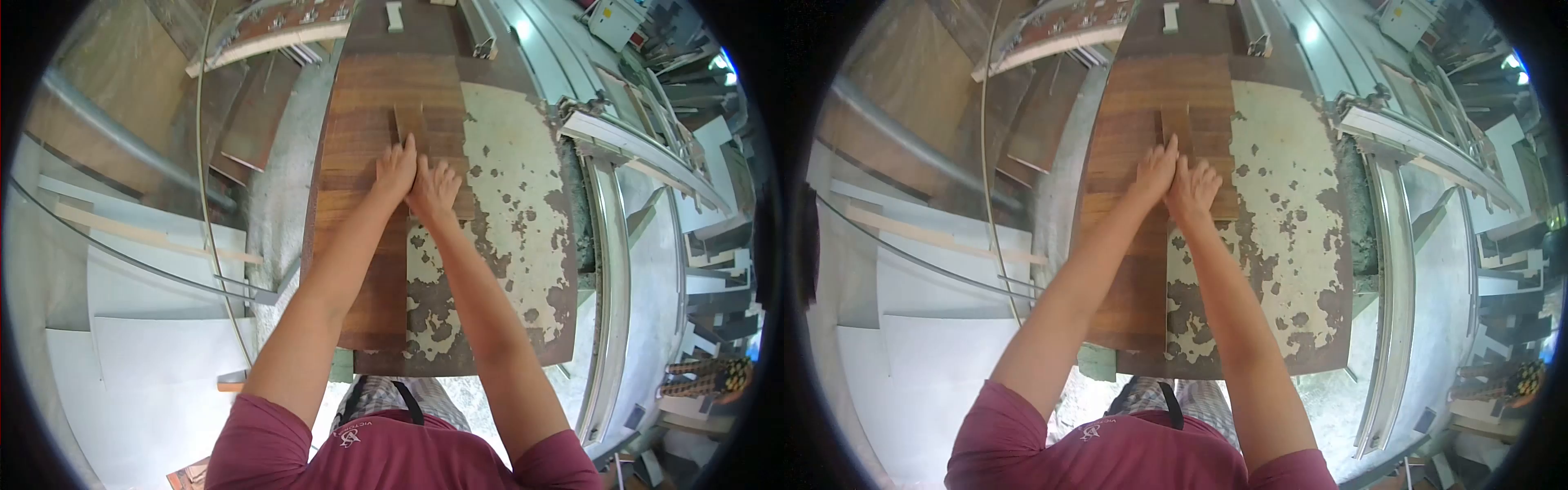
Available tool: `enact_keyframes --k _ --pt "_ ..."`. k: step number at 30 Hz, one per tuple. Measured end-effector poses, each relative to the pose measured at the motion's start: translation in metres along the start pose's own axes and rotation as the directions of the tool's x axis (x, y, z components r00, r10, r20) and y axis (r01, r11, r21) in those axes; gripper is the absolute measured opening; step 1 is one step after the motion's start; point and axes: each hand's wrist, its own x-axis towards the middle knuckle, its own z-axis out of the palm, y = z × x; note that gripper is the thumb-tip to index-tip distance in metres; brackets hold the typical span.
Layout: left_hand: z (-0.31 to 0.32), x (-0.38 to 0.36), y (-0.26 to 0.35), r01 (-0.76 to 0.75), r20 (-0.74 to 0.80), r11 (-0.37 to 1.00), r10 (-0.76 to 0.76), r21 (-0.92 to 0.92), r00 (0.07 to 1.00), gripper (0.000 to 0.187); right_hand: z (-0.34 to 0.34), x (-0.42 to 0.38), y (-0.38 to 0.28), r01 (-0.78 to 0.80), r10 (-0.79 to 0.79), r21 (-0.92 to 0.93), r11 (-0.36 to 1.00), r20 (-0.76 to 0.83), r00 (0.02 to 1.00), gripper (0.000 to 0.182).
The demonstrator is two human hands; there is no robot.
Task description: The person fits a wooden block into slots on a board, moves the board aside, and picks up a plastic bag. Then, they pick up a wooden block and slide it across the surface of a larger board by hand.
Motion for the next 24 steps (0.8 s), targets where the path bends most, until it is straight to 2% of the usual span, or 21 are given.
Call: enact_keyframes --k 1,2,4,8,11,16,20,24 --pt "0.0 -0.02 0.006 0.008 -0.002 1.0 -0.008 -0.005 1.0 0.047 -0.008 -0.018 0.002 -0.004 0.003 0.019 1.0 0.047 0.999 0.048" --pt "-0.002 -0.038 0.012 0.02 -0.001 1.0 -0.02 -0.013 1.0 0.047 -0.013 -0.034 0.003 -0.008 0.008 0.027 1.0 0.026 1.0 0.048" --pt "-0.006 -0.066 0.023 0.025 0.022 1.0 -0.026 0.003 0.999 0.048 -0.018 -0.061 0.007 -0.044 0.038 0.051 0.998 0.117 0.992 0.046" --pt "-0.009 -0.095 0.04 0.061 0.089 0.997 -0.065 0.045 0.994 0.049 -0.028 -0.091 0.015 -0.021 0.016 0.078 0.997 0.07 0.997 0.043" --pt "-0.011 -0.095 0.044 0.079 0.096 0.996 -0.082 0.034 0.992 0.048 -0.031 -0.09 0.018 -0.011 0.006 0.057 0.998 0.094 0.996 0.042" --pt "-0.009 -0.065 0.044 0.09 0.122 0.996 -0.092 0.021 0.988 0.048 -0.027 -0.063 0.022 -0.031 0.026 0.04 0.999 0.131 0.991 0.043" --pt "0.001 -0.02 0.037 0.07 0.11 0.997 -0.072 0.018 0.991 0.047 -0.017 -0.024 0.025 -0.023 0.026 -0.025 0.999 0.142 0.99 0.043" --pt "0.004 0.032 0.026 0.054 0.116 0.998 -0.052 -0.013 0.992 0.047 0.002 0.027 0.024 -0.077 0.075 0.007 0.997 0.118 0.99 0.041"
